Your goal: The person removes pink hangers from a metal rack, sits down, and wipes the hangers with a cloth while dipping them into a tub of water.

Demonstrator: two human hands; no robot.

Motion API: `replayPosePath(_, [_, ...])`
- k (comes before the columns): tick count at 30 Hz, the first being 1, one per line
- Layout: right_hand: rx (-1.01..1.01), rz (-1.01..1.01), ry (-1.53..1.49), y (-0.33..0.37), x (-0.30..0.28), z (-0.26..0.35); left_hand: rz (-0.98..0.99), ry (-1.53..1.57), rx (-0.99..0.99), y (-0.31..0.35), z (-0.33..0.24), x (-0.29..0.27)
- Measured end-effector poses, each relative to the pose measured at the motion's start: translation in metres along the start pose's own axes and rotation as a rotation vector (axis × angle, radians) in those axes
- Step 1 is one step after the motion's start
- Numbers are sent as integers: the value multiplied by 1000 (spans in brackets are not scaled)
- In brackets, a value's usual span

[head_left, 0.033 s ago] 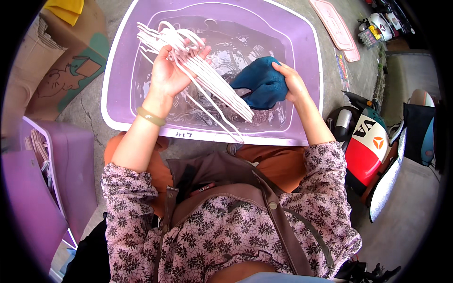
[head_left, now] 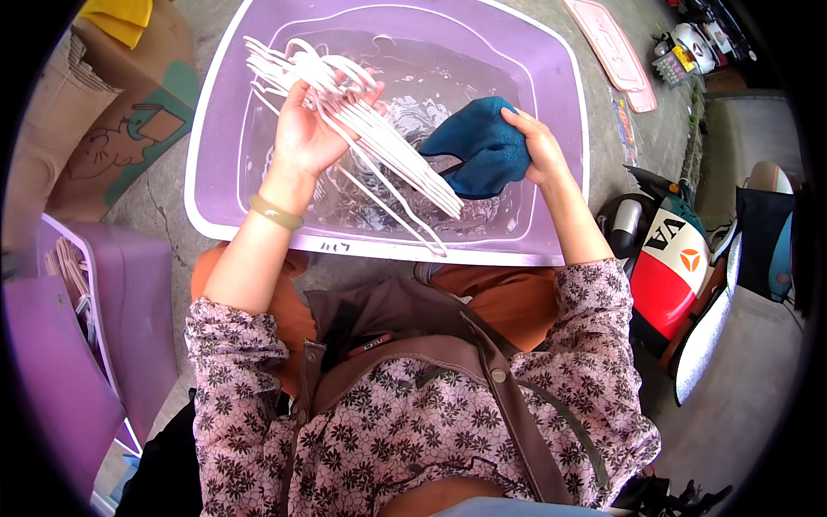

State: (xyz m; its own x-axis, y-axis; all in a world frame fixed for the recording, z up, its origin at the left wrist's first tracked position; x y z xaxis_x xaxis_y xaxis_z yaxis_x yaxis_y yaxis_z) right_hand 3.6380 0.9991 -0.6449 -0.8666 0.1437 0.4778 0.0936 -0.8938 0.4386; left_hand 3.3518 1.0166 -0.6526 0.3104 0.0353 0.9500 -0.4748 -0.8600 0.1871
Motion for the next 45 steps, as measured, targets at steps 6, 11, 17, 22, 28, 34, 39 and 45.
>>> replayPosePath(6, [-301, 108, -113, -6, 19, 37, 263, -192, -12, -16, 5, -4])
replayPosePath(11, [-194, 323, -326, -30, 60, 35, -85, -343, -5, -26, 38, -25])
replayPosePath(17, [133, 526, -611, -18, 120, -1, 383, -95, -35, -22, 61, -19])
replayPosePath(22, [-484, 16, 415, -16, 92, -25, -54, -196, -42, -23, 49, -21])
replayPosePath(28, [-120, 272, -152, -30, 89, -55, -7, -347, -137, -38, 64, -41])
replayPosePath(34, [-384, 152, 56, -30, 107, -54, 55, -406, -26, -36, 62, -30])
replayPosePath(39, [-453, 57, 102, -41, 105, -57, -249, -437, 50, -29, 69, -16])
replayPosePath(45, [-520, 6, 130, -50, 109, -61, -187, -483, 69, -30, 66, -25])
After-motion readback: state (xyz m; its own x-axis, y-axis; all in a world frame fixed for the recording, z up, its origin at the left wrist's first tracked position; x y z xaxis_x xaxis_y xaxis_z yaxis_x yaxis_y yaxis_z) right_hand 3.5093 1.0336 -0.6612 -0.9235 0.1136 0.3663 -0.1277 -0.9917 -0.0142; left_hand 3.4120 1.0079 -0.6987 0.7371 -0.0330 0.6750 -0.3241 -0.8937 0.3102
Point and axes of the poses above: each hand's wrist, its own y-axis away from the middle knuckle, its own x-axis out of the palm, z = x × y, the point moved 4 cm from there along -y, towards the middle knuckle, and after that the axes turned 13 degrees about -y, right-handed, at the moved point
